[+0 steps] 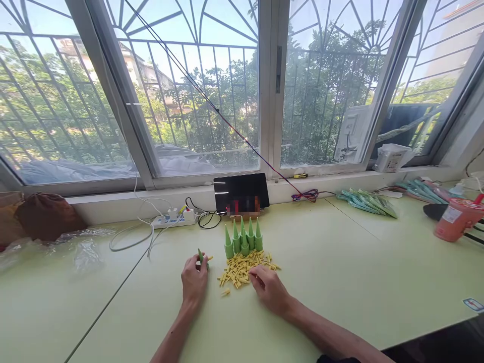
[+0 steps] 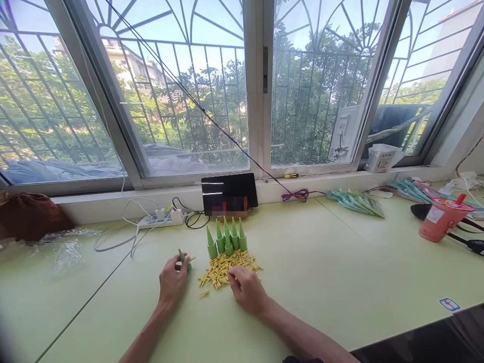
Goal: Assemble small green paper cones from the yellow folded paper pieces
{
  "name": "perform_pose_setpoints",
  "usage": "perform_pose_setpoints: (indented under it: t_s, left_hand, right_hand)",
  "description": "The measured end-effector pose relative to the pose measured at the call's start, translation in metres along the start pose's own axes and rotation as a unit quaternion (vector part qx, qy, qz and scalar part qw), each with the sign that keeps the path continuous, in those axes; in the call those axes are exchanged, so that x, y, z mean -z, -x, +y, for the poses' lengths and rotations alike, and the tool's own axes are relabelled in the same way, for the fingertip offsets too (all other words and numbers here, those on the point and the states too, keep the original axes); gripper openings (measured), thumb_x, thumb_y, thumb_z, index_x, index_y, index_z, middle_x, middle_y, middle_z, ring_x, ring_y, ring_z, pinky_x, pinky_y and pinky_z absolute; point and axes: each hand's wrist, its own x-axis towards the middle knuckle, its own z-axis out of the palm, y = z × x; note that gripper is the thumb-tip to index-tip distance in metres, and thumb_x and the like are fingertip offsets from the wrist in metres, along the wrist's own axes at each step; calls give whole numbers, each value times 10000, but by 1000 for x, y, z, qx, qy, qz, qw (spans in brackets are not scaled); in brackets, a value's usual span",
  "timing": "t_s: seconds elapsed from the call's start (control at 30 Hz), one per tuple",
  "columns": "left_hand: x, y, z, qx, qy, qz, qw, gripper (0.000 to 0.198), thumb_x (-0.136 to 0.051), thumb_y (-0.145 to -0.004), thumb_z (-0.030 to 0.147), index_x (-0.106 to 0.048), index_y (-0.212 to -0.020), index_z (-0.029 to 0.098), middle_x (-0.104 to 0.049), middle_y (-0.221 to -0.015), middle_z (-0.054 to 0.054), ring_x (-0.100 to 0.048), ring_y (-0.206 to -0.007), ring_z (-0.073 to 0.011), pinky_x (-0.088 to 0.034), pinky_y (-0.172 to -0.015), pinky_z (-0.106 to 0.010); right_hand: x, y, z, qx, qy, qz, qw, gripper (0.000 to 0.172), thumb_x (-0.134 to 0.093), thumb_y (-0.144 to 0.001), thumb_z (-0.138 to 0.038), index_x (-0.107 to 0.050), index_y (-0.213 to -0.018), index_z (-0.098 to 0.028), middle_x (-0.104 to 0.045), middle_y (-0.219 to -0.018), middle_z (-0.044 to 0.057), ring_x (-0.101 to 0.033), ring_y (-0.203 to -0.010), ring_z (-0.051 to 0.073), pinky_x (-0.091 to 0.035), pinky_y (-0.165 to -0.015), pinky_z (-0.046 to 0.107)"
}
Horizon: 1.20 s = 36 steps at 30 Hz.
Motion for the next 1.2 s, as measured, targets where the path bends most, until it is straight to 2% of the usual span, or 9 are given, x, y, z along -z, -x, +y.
perform_pose_setpoints:
  t_s: [0.33,0.5,0.63,0.7,0.77,0.83,0.9,1.0,1.2]
  left_hand:
    - [0,0,0,-1,-9,5,1000,410,-574,-787,523,-653,-969,165,-664,-921,-81,-614,-624,-210,-531,-688,-385]
    - [1,1,3,-10,-13,44,999,493,-630,-746,530,-592,-1067,159,-591,-983,-60,-552,-556,-160,-543,-671,-409]
    - [4,5,11,-74,-15,116,990,458,-670,-786,430,-559,-1140,161,-540,-948,-32,-557,-628,-159,-554,-691,-381]
    - [6,9,17,-126,-8,182,975,333,-643,-825,328,-567,-1107,168,-533,-960,-34,-520,-597,-128,-530,-595,-310]
    - [5,15,22,-196,-8,218,956,177,-616,-858,251,-585,-1015,174,-554,-999,-48,-487,-561,-96,-486,-517,-254]
    - [1,20,25,-260,-5,179,949,51,-590,-897,197,-596,-945,178,-558,-972,-35,-483,-529,-68,-470,-496,-222]
    - [-6,25,26,-301,4,86,950,62,-567,-924,175,-610,-969,178,-563,-969,-31,-498,-521,-57,-480,-504,-215]
    - [-18,28,26,-301,-4,-11,954,142,-522,-951,187,-632,-1041,182,-566,-1054,-62,-504,-511,-52,-505,-521,-237]
    - [-28,27,28,-276,-36,-93,956,385,-520,-973,198,-597,-1344,269,-483,-1408,-131,-575,-573,-48,-585,-681,-305]
  right_hand:
    - [1,-1,-2,-5,-1,-8,1000,174,-476,-1006,-200,-644,-958,-200,-704,-859,61,-636,-727,187,-482,-654,279]
    - [0,0,-1,-8,3,-7,1000,168,-481,-996,-177,-636,-933,-198,-700,-840,53,-628,-718,183,-463,-642,271]
    - [1,0,-2,-10,3,-11,1000,164,-484,-994,-169,-632,-933,-201,-693,-833,48,-627,-719,181,-458,-644,266]
    - [2,0,-2,-13,4,-12,1000,162,-485,-994,-167,-631,-933,-204,-692,-832,47,-628,-719,182,-458,-643,265]
    - [2,-1,-2,-14,4,-13,1000,160,-488,-992,-166,-631,-933,-205,-692,-831,47,-629,-717,183,-460,-644,266]
    - [2,0,-2,-14,3,-15,1000,160,-490,-993,-168,-636,-939,-204,-695,-834,49,-629,-716,185,-462,-648,268]
    - [2,0,-2,-17,4,-16,1000,159,-492,-997,-172,-642,-951,-202,-703,-847,52,-631,-721,187,-465,-654,271]
    - [2,0,-2,-19,2,-12,1000,156,-500,-1003,-178,-649,-965,-203,-710,-857,54,-637,-727,189,-471,-660,272]
    - [3,1,-1,-23,-2,-14,1000,161,-501,-1006,-183,-655,-963,-201,-702,-847,54,-636,-718,189,-475,-656,274]
